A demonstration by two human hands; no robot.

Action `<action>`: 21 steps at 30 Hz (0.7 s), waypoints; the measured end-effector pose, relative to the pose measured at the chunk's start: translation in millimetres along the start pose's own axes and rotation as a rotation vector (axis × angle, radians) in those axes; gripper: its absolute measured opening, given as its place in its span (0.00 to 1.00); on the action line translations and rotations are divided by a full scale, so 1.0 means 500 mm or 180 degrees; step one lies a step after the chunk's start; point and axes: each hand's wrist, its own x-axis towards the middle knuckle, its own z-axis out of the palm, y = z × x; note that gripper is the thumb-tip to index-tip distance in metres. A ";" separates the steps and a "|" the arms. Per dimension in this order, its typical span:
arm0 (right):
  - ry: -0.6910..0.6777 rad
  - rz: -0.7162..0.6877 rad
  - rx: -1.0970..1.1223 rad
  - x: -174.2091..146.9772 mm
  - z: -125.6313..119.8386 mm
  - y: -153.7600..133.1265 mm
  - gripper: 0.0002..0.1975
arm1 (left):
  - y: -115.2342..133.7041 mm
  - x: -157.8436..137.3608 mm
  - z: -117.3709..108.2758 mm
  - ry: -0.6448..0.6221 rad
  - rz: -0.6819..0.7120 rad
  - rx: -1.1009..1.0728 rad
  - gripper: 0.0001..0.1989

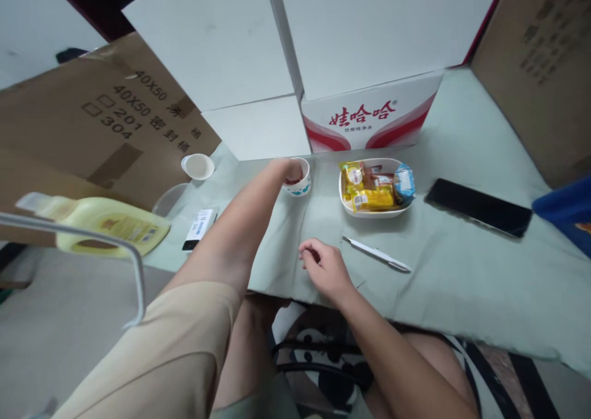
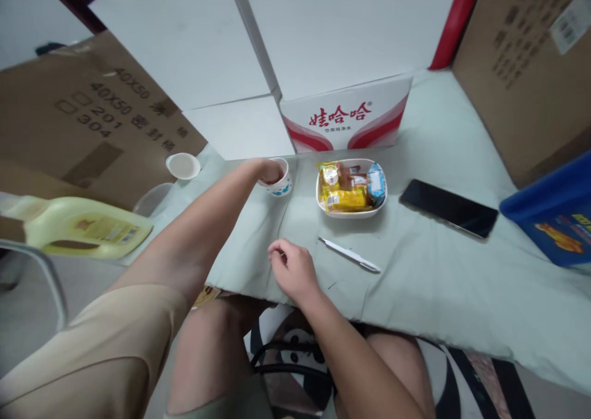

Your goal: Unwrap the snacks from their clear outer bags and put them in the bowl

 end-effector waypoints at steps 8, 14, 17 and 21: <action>0.0011 -0.0158 -0.0257 -0.017 0.003 0.014 0.08 | 0.035 -0.128 -0.043 0.0290 -0.0122 0.0003 0.06; 0.0262 -0.0592 -0.0582 -0.030 -0.008 0.029 0.13 | -0.074 -0.396 0.026 0.1994 0.0253 -0.1626 0.05; 0.0359 -0.0743 -0.0847 -0.041 -0.012 0.043 0.12 | -0.138 -0.468 0.086 0.1815 -0.0035 -0.2180 0.09; 0.0460 -0.0818 -0.1226 -0.048 -0.009 0.054 0.10 | -0.170 -0.455 0.120 0.1615 -0.0145 -0.2630 0.10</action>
